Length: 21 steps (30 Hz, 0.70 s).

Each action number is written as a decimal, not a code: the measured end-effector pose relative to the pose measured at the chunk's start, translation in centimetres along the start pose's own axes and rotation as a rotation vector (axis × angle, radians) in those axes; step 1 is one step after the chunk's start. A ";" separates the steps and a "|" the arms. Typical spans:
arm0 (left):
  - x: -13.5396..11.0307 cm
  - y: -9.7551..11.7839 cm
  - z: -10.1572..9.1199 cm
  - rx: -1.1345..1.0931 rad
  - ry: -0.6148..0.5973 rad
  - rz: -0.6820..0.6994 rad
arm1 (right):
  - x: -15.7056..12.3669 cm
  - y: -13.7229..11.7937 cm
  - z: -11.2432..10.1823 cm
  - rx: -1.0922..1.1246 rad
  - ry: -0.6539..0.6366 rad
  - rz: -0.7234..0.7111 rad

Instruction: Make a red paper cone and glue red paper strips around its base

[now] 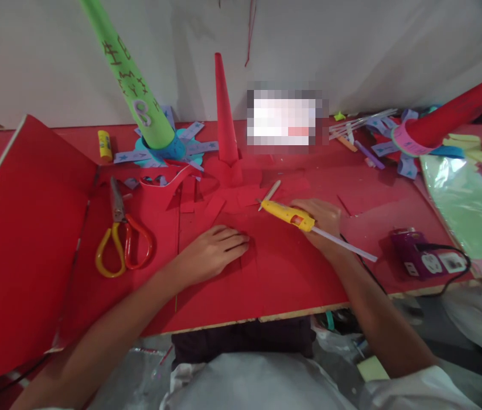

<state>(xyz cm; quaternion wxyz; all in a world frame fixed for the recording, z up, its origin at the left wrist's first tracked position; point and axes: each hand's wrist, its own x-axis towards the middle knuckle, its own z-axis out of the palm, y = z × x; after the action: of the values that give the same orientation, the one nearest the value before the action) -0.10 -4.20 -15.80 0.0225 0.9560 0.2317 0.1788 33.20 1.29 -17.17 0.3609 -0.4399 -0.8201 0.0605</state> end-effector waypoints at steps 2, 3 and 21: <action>-0.1 0.0 0.1 -0.013 0.000 0.005 | 0.1 -0.6 0.0 0.084 -0.056 -0.079; -0.1 -0.1 0.1 -0.017 -0.002 0.009 | 0.2 -1.0 0.1 0.099 -0.084 -0.112; -0.4 0.4 -0.7 0.029 -0.123 -0.058 | 0.5 -2.0 1.5 -0.131 -0.189 -0.205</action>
<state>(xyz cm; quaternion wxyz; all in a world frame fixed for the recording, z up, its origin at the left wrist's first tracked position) -0.54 -4.81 -15.21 0.0281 0.9582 0.2601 0.1156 30.70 0.83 -17.21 0.2567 -0.3690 -0.8932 0.0108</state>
